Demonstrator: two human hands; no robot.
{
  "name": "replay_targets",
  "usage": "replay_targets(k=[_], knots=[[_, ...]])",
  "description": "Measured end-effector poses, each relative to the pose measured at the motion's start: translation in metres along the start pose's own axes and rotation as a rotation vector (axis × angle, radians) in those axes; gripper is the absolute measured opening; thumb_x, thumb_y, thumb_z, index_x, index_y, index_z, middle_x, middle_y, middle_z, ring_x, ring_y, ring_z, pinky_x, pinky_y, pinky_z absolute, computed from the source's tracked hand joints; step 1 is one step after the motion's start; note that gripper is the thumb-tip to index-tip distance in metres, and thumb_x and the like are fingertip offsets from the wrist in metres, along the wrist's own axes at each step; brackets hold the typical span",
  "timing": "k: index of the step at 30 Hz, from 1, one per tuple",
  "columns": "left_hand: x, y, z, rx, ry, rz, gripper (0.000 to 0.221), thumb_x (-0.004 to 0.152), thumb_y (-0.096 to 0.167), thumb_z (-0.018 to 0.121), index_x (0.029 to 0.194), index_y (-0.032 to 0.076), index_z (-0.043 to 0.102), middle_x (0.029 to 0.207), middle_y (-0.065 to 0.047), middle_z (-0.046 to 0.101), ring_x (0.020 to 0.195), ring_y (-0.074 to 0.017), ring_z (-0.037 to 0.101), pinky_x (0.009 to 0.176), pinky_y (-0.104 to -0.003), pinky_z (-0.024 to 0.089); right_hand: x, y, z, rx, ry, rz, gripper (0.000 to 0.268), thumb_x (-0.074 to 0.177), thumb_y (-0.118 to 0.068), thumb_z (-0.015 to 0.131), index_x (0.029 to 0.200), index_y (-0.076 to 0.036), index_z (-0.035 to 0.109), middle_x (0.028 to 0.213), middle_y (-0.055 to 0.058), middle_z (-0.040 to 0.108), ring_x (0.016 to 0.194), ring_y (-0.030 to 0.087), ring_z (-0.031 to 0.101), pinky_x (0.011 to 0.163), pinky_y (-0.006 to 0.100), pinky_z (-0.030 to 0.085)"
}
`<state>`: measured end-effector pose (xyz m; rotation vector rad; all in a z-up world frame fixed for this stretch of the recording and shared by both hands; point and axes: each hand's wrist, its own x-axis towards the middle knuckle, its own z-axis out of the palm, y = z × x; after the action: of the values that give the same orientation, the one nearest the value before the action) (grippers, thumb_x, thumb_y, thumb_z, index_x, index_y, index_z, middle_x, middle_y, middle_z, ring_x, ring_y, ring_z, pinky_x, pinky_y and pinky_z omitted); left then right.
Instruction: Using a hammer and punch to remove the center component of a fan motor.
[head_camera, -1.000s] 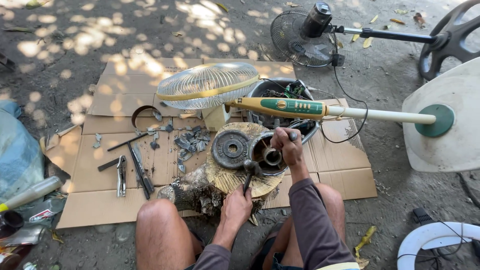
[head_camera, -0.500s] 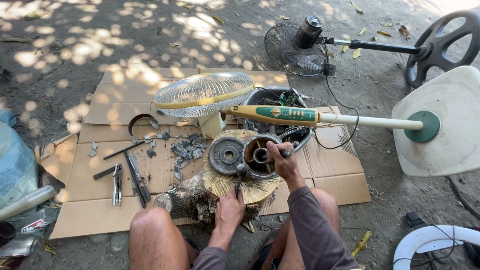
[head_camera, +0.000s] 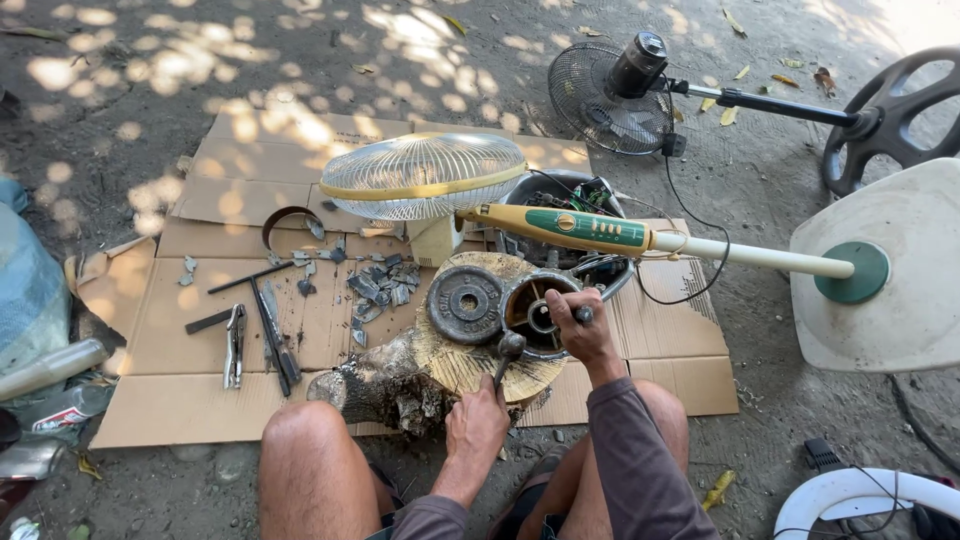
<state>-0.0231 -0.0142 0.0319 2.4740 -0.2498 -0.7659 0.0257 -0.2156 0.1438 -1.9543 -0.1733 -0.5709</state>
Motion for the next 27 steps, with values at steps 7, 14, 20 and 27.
replay_targets(k=[7, 14, 20, 27], knots=[[-0.005, -0.001, 0.006, -0.008, 0.036, 0.068, 0.027, 0.109, 0.021, 0.046, 0.129, 0.003, 0.054, 0.066, -0.004, 0.064, 0.048, -0.0153, 0.064, 0.038, -0.030, 0.057, -0.007, 0.023, 0.008, -0.007, 0.126, 0.056, 0.052, 0.102, -0.020, 0.058, 0.052, -0.009, 0.057, 0.051, -0.002, 0.058, 0.043, 0.012, 0.047, 0.059, 0.026, 0.041], [-0.007, -0.007, 0.017, 0.062, -0.056, 0.074, 0.024, 0.110, 0.017, 0.041, 0.122, 0.004, 0.057, 0.072, -0.004, 0.065, 0.051, -0.0170, 0.063, 0.040, -0.032, 0.054, -0.017, 0.049, 0.019, 0.186, 0.217, 0.066, 0.047, 0.102, -0.014, 0.055, 0.056, -0.009, 0.050, 0.056, 0.001, 0.053, 0.050, 0.012, 0.044, 0.053, 0.028, 0.042], [0.001, -0.008, 0.041, 0.027, -0.077, 0.064, 0.027, 0.109, 0.018, 0.046, 0.128, 0.002, 0.057, 0.075, -0.005, 0.068, 0.056, -0.0178, 0.067, 0.046, -0.031, 0.059, -0.019, 0.083, 0.011, 0.530, 0.353, 0.297, 0.043, 0.108, -0.032, 0.050, 0.068, -0.017, 0.051, 0.067, -0.002, 0.047, 0.064, 0.011, 0.043, 0.067, 0.029, 0.043], [-0.001, -0.014, 0.035, 0.072, -0.072, 0.080, 0.024, 0.109, 0.023, 0.046, 0.123, 0.007, 0.058, 0.077, -0.003, 0.068, 0.059, -0.0170, 0.068, 0.051, -0.033, 0.060, -0.014, 0.062, -0.004, 0.669, 0.256, 0.349, 0.047, 0.104, -0.021, 0.056, 0.057, -0.017, 0.047, 0.056, -0.004, 0.036, 0.054, 0.010, 0.032, 0.060, 0.027, 0.035]])
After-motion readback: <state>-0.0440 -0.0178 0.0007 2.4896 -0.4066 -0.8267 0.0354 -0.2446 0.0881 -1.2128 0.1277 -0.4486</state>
